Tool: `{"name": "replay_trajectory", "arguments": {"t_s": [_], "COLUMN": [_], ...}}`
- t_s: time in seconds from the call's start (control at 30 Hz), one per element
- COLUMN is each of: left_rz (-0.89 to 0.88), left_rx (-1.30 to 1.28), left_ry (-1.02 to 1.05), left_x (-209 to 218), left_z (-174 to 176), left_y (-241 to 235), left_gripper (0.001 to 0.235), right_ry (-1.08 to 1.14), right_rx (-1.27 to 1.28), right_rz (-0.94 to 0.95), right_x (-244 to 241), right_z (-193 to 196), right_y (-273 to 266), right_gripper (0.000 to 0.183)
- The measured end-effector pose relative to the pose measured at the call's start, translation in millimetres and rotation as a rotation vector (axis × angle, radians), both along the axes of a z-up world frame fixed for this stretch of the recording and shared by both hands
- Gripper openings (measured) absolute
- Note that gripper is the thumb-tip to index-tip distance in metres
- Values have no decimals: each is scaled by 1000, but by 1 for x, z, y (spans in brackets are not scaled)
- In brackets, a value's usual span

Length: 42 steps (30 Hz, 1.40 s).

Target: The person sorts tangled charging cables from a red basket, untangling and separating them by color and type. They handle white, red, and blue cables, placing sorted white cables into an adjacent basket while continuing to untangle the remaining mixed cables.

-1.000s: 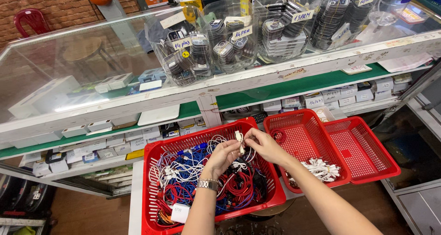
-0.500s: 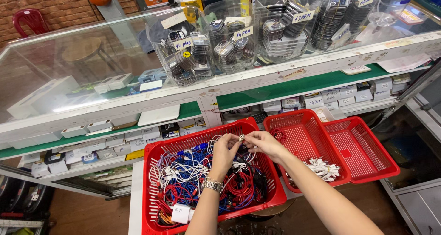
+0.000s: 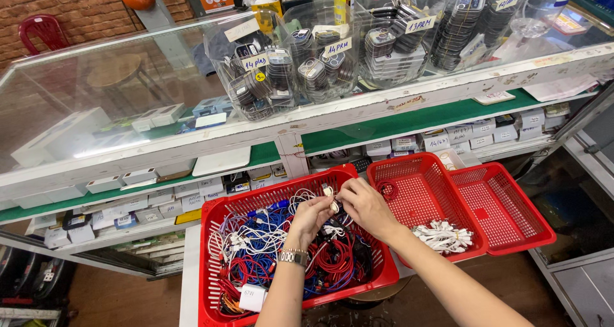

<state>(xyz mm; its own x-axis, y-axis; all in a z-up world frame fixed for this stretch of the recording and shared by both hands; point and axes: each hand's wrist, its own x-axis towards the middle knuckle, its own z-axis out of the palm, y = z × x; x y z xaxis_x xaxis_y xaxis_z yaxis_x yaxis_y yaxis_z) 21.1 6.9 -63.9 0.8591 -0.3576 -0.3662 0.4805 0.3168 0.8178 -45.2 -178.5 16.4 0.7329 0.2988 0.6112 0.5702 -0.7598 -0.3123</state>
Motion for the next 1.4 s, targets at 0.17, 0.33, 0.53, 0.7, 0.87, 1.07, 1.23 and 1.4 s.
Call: {"name": "replay_trajectory", "arguments": {"t_s": [0.17,0.33,0.53,0.7,0.87,1.07,1.23,1.4], "left_rz": [85,69,140,92,106,14,-144,-212], "left_rx": [86,215,76,161,117,96,-57,-155], "left_ry": [-202,-396,-308,-382,-298,-220,-74,-22], "left_x": [-5,-15,-15,-17,-19,-15,-3,-1], "left_z": [12,28,35,38,36,28,23,21], "left_y": [-2,-9,-7,-9,-15,-12,2,1], "left_gripper": [17,14,12,12,12,13,15,23], "right_ry": [846,1085,1027,1038,1037,679,182,173], "right_rx": [923,1180,1162,1111,1080,477,60,118], "right_rz": [-117,-47,29,-3,62,-34,83,96], "right_x": [16,29,29,34,35,18,15,13], "right_z": [-27,-55,-55,-57,-63,-29,15,26], "right_y": [5,-6,-13,-14,-12,-15,-15,-5], "right_gripper": [19,19,17,18,18,16,14,13]}}
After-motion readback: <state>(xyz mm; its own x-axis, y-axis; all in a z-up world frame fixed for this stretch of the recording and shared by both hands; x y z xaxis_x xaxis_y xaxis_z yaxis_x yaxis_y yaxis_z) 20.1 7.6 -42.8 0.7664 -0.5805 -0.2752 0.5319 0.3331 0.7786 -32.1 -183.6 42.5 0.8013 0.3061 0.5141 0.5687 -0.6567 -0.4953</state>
